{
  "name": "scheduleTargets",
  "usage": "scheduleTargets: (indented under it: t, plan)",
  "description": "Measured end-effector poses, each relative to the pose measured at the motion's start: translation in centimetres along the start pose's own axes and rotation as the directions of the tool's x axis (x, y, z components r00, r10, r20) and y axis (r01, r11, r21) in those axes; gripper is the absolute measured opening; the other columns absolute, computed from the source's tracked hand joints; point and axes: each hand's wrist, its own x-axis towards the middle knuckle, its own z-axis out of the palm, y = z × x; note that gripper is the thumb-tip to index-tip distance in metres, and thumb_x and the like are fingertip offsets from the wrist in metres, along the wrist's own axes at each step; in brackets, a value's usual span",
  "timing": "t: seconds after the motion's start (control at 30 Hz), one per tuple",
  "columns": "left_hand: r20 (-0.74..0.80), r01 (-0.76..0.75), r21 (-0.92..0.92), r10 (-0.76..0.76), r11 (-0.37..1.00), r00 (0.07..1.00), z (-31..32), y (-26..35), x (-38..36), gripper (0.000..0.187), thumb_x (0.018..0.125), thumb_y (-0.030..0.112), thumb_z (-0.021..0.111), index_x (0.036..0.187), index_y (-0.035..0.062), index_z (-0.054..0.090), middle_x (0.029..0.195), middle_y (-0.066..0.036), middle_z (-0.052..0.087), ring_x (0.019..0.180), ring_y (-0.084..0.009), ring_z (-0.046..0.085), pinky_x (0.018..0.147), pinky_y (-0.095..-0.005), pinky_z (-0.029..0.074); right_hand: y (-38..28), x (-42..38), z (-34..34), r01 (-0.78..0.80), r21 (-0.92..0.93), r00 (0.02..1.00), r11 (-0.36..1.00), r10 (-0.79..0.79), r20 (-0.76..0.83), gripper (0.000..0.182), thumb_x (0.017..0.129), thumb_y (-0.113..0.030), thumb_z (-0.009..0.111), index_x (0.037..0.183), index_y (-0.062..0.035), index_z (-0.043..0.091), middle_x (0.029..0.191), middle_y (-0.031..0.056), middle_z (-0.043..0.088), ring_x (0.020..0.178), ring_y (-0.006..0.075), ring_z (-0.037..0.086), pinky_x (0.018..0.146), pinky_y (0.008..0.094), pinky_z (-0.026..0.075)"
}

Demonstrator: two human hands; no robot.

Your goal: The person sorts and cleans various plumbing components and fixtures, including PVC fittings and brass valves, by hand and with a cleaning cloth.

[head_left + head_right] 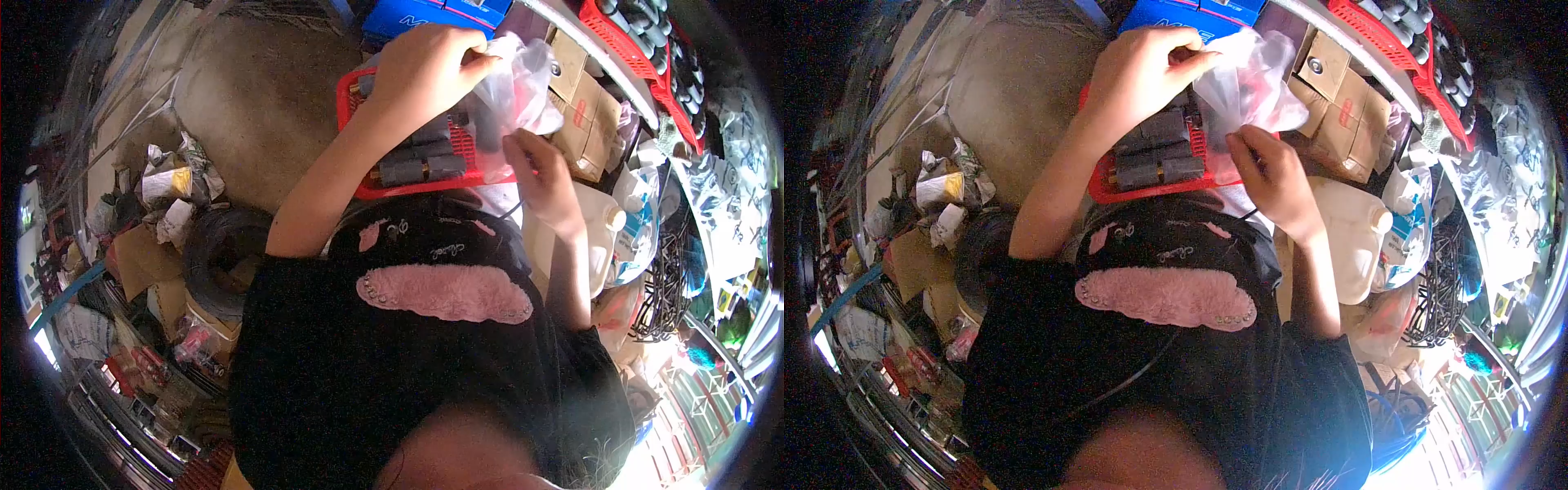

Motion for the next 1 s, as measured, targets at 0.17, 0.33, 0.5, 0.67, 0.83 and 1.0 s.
scheduleTargets:
  t: [0.17,0.33,0.5,0.67,0.83,1.0]
  plan:
    - [-0.043,-0.092,-0.258,0.083,0.962,0.996,-1.9,0.7,0.9,0.026,0.086,0.023,0.072,0.076,0.0016,0.062,0.061,-0.008,0.057,0.052,-0.0146,0.054,0.052,-0.0288,0.043,-0.3,0.7,-2.1,-0.037,0.025,0.999,0.999,0.038,-0.038,0.019,0.096,-0.013,0.056,0.086,0.004,0.054,0.07,0.018,0.048,0.059,0.019,0.043,0.057,0.0342,0.039]
    - [-0.005,-0.093,-0.552,0.108,0.828,0.994,-2.8,1.4,1.0,0.021,0.082,0.022,0.075,0.081,0.0029,0.067,0.069,-0.01,0.065,0.058,-0.0184,0.064,0.054,-0.0299,0.047,0.1,-0.8,-4.0,-0.015,0.046,0.993,0.999,0.01,0.114,0.019,0.094,-0.014,0.063,0.093,0.0045,0.059,0.076,0.0036,0.051,0.07,0.011,0.048,0.065,0.0255,0.041]
    - [0.047,-0.042,-0.687,0.101,0.726,0.994,-3.0,2.5,0.7,0.02,0.084,0.018,0.075,0.083,0.0009,0.065,0.081,-0.005,0.06,0.081,-0.0119,0.052,0.07,-0.0333,0.041,-0.2,-1.1,-6.1,0.061,0.217,0.967,0.974,-0.112,0.23,0.028,0.091,-0.024,0.068,0.086,0.0029,0.06,0.072,0.0031,0.053,0.071,0.0124,0.048,0.063,0.0298,0.038]
    - [-0.101,-0.303,-0.4,0.287,0.865,0.952,-3.7,7.8,-1.4,0.012,0.079,0.009,0.074,0.082,0.003,0.064,0.079,-0.01,0.06,0.068,-0.0221,0.063,0.058,-0.0315,0.05,1.4,0.8,-5.2,-0.215,0.588,0.925,0.78,0.355,-0.133,0.069,0.095,-0.066,0.035,0.118,-0.0038,0.054,0.113,0.0107,0.059,0.103,0.0208,0.06,0.088,0.0357,0.047]
    - [0.105,-0.426,-0.244,0.46,0.871,0.881,1.2,9.9,-5.3,0.014,0.079,0.016,0.062,0.082,0.0032,0.056,0.087,-0.008,0.052,0.083,-0.0217,0.062,0.071,-0.0329,0.056,0.4,0.7,-4.6,-0.445,0.63,0.861,0.636,0.497,0.106,0.076,0.087,-0.061,0.058,0.134,-0.0017,0.051,0.13,0.0176,0.057,0.122,0.0252,0.053,0.103,0.0382,0.04]
    - [0.319,-0.425,-0.297,0.508,0.855,0.8,1.3,7.9,-5.7,0.016,0.085,0.019,0.062,0.087,0.0033,0.06,0.086,-0.009,0.057,0.082,-0.022,0.063,0.07,-0.0346,0.055,1.5,1.4,-4.0,-0.26,0.218,0.966,0.941,0.255,0.051,0.035,0.093,-0.022,0.066,0.117,0.0026,0.06,0.102,0.0065,0.067,0.095,0.0127,0.058,0.087,0.0261,0.044]
